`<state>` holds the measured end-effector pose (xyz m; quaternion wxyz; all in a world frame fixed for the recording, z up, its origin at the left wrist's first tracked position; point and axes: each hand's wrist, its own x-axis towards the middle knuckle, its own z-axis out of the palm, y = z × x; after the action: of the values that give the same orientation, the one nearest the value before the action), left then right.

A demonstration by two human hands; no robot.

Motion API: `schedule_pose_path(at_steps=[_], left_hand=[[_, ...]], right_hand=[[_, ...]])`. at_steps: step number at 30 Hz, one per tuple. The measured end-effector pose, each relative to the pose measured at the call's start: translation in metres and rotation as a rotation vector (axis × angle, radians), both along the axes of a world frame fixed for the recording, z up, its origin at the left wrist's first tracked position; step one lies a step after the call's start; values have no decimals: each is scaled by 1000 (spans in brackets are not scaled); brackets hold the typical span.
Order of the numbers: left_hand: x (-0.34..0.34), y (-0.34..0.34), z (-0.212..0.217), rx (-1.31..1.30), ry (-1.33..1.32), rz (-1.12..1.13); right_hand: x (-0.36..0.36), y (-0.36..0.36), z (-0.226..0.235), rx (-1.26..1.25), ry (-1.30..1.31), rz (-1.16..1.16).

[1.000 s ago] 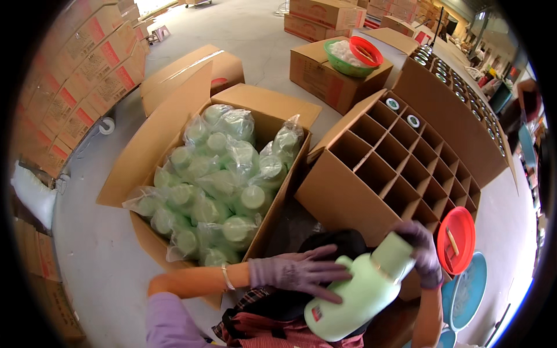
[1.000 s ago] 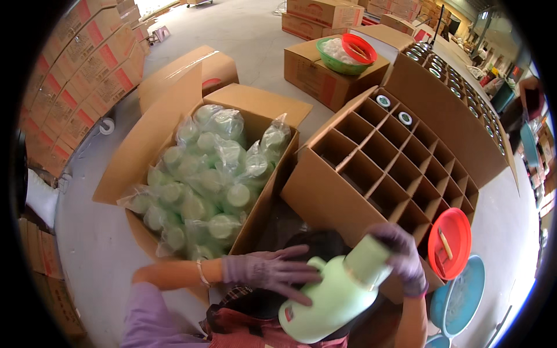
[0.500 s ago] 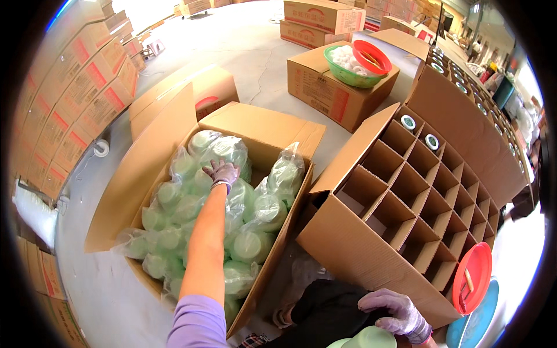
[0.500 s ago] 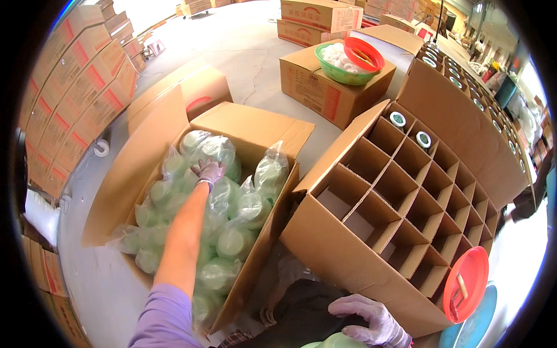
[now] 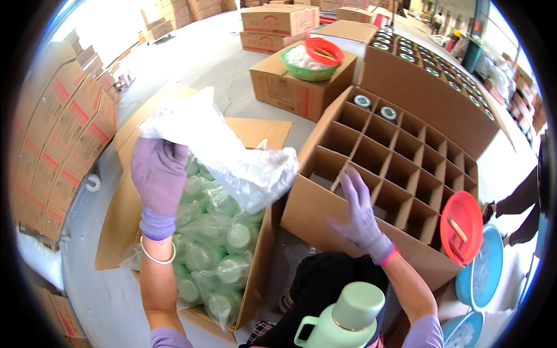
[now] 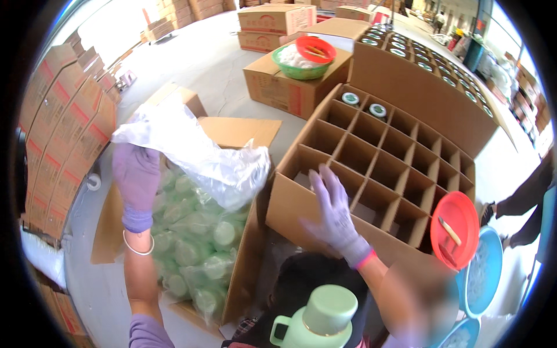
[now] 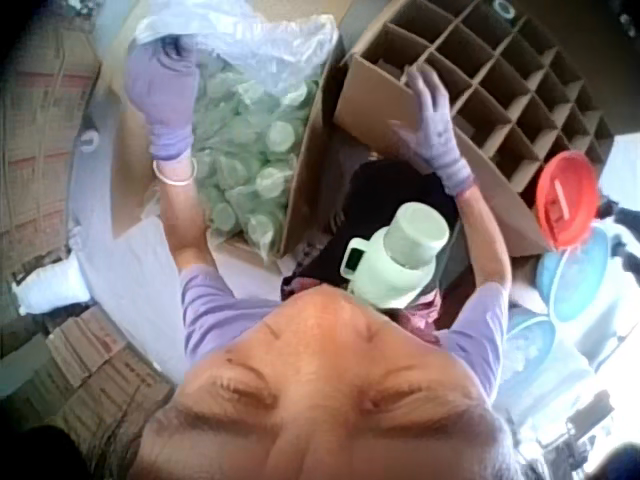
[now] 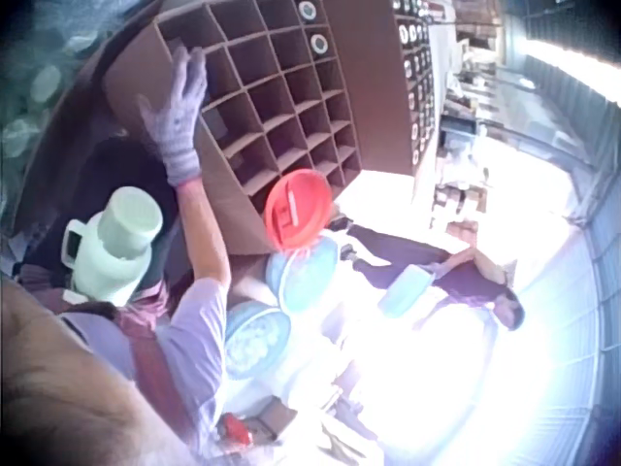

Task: The person assembles light green thermos flasks by inserting a black filter into the opening, screwing on the lid, and placing the completed unit into a compartmentalized cardboard box. The person repeats this process for multiple units.

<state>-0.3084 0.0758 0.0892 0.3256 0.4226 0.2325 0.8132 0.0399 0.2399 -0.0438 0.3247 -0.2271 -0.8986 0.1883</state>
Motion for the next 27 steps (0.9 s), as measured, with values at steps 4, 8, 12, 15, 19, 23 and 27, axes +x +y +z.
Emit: schedule_pose_path(at_steps=[4,8,12,15,19,23,27], left_hand=[[18,24,4,-173,106,176],[150,-1,-47,-399,454,390],[249,-20,-119,-655,466,283],[249,-14,-154,-480,-233,32],[250,-66,-139,-600,239,-192],[260,-124,-136,-626,588,-349],[274,-168,-156,-760,194,-340]], right_hand=[[-27,19,21,-52,244,127],[-5,-11,38,-380,169,28],[37,-45,42,-218,234,-49],[88,-65,36,-32,155,-137],[182,-90,-11,14,-2,-621],[207,-197,-4,58,93,-533],[194,-271,-16,-39,17,-640]])
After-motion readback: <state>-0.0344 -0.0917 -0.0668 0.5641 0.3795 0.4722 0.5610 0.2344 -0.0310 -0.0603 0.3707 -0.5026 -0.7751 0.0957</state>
